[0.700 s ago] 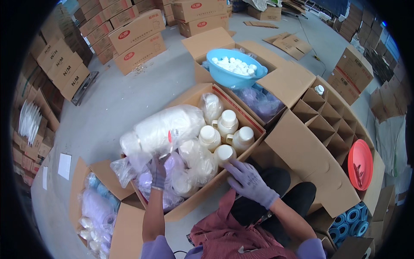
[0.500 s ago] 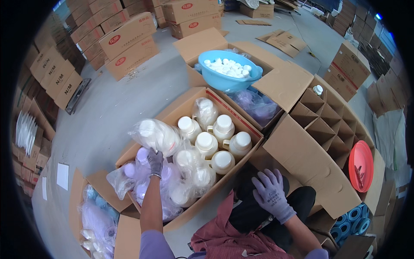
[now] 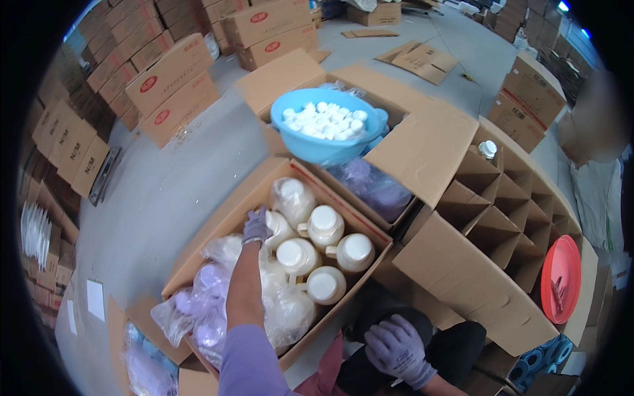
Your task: The person assembles thermos bottles by inserting inner liners into outer shells, screwing on caps, and wrapping them in plastic bags. The person places the finished units into a cardboard box with dividers.
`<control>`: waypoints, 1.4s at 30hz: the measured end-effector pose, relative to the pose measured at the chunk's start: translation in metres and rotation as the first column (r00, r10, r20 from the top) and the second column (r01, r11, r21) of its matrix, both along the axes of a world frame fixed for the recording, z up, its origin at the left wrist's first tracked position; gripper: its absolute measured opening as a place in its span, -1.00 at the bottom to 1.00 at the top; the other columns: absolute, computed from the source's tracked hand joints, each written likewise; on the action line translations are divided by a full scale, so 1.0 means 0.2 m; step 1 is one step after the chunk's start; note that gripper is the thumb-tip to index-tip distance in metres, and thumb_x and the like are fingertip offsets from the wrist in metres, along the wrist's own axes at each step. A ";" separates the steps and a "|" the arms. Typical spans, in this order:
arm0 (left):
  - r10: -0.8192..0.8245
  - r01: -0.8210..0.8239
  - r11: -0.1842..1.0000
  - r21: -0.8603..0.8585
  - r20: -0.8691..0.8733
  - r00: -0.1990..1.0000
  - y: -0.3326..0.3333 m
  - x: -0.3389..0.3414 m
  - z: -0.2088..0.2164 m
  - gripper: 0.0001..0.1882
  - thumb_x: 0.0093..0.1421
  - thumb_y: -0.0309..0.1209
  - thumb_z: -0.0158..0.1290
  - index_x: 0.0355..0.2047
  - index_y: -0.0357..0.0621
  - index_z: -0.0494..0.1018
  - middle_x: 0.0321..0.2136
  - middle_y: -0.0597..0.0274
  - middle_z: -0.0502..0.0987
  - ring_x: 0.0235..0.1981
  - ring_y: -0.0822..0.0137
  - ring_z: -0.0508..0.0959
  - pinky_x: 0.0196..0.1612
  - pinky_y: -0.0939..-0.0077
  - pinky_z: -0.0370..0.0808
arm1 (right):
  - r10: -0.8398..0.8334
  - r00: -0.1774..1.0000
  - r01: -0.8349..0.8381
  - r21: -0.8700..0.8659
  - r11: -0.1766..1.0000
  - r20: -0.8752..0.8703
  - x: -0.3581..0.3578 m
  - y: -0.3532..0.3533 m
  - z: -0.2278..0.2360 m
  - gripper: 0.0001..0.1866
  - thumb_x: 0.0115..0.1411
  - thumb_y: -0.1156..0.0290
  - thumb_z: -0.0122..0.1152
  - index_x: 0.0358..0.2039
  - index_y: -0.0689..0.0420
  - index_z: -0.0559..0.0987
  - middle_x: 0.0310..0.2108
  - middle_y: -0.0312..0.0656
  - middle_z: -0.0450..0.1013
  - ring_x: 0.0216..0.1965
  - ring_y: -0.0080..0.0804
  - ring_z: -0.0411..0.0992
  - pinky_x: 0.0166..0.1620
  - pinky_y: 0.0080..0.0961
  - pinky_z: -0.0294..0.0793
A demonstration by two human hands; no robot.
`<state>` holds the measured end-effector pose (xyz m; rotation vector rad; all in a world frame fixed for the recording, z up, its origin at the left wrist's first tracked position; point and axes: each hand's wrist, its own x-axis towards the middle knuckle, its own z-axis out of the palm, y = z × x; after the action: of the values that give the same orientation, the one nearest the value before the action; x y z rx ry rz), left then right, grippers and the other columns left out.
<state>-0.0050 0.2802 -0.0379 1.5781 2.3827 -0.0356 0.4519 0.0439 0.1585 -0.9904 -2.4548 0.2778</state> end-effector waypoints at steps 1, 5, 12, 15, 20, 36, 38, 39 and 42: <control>-0.026 0.025 0.999 -0.034 -0.003 1.000 0.04 0.08 0.06 -0.03 -0.18 -0.21 0.38 0.28 0.27 0.19 0.17 -0.14 0.23 0.05 -0.30 0.46 0.08 -0.02 0.50 | -0.015 1.000 0.015 -0.004 1.000 0.006 0.01 0.00 -0.01 -0.69 0.03 0.28 0.33 -0.20 0.06 0.59 -0.18 -0.22 0.51 -0.11 -0.28 0.48 0.16 -0.16 0.40; -0.201 0.202 0.977 0.073 -0.024 0.979 -0.10 0.25 0.62 -0.12 -0.22 -0.35 0.36 0.19 0.14 0.27 0.02 -0.08 0.35 -0.02 -0.18 0.51 -0.02 0.05 0.54 | -0.031 1.000 0.031 -0.047 0.998 0.006 0.05 -0.01 -0.01 -0.64 0.04 0.28 0.32 -0.13 0.08 0.57 -0.11 -0.20 0.50 -0.04 -0.26 0.47 0.19 -0.15 0.38; -0.543 0.112 0.632 0.767 0.335 0.770 -1.08 0.63 1.38 -0.04 -0.30 -0.32 0.51 0.08 -0.26 0.21 -0.02 -0.01 0.34 -0.01 0.07 0.44 0.05 0.17 0.44 | -0.628 0.263 -0.008 -0.653 0.757 -0.732 0.03 0.18 0.10 -0.27 0.24 0.17 0.20 0.31 0.25 0.22 0.36 0.03 0.10 0.41 -0.06 0.02 0.41 -0.20 -0.04; -0.618 0.168 0.740 0.652 0.559 0.552 -1.39 0.89 1.08 0.12 -0.32 -0.05 0.53 0.15 -0.30 0.15 0.02 -0.03 0.33 0.04 0.12 0.41 0.07 0.19 0.41 | -0.522 0.113 -0.124 -0.533 0.837 -0.846 0.26 0.22 0.20 -0.31 0.20 -0.02 0.20 0.14 0.28 0.39 0.13 -0.04 0.36 0.23 -0.24 0.26 0.29 -0.29 0.20; -0.164 0.119 0.979 0.166 0.986 -0.025 -1.41 1.34 1.20 -0.81 0.23 -0.50 0.06 -0.15 -0.28 0.45 -0.48 0.12 0.61 -0.61 0.36 0.60 -0.52 0.47 0.58 | -0.334 0.183 0.202 -0.297 0.933 -0.925 0.83 -0.07 0.46 -0.80 0.08 0.33 0.14 -0.47 0.22 0.45 -0.12 -0.07 0.48 0.08 -0.25 0.39 0.15 -0.27 0.35; -0.967 0.381 -0.254 0.889 -0.233 -0.099 -0.36 3.24 1.24 -0.39 -0.03 -0.18 0.30 0.07 0.03 0.47 -0.05 0.03 0.49 -0.08 0.02 0.51 0.00 0.12 0.44 | -0.469 0.800 0.473 -0.087 0.877 -0.375 1.09 0.06 0.96 -0.87 0.20 0.48 0.17 -0.27 0.24 0.61 -0.26 -0.12 0.58 -0.23 -0.37 0.56 -0.08 -0.48 0.50; -0.997 0.330 -0.036 0.943 -0.014 -0.070 -0.25 3.01 1.26 -0.80 0.12 -0.32 0.18 -0.26 -0.11 0.54 -0.38 0.07 0.58 -0.26 0.08 0.58 -0.15 0.20 0.50 | -0.473 0.835 0.497 0.016 0.868 -0.283 1.21 0.50 0.90 -0.79 0.21 0.39 0.20 -0.21 0.25 0.57 -0.28 -0.07 0.50 -0.21 -0.18 0.50 -0.12 -0.38 0.48; -0.990 0.364 0.137 0.921 0.111 0.092 -0.24 2.88 1.30 -0.84 0.17 -0.36 0.13 -0.27 -0.14 0.55 -0.36 0.03 0.58 -0.26 0.03 0.58 -0.18 0.18 0.51 | -0.489 0.831 0.526 0.090 0.846 -0.264 1.26 0.72 0.82 -0.77 0.22 0.35 0.18 -0.16 0.20 0.57 -0.25 -0.03 0.46 -0.19 -0.05 0.45 -0.12 -0.28 0.46; -0.863 0.319 0.499 0.806 0.430 0.263 -0.13 2.53 1.13 -0.78 0.30 -0.34 0.05 -0.22 -0.25 0.57 -0.44 -0.02 0.60 -0.43 0.01 0.61 -0.35 0.28 0.53 | -0.640 0.768 0.633 0.119 0.765 0.029 1.32 1.46 0.47 -0.57 0.18 0.12 0.18 0.04 -0.06 0.52 -0.04 0.00 0.45 0.02 0.06 0.45 0.09 -0.13 0.46</control>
<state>0.5015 0.2550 0.1889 2.0636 0.8650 1.1343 0.7150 0.3354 0.2530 -1.7306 -1.9974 -0.1182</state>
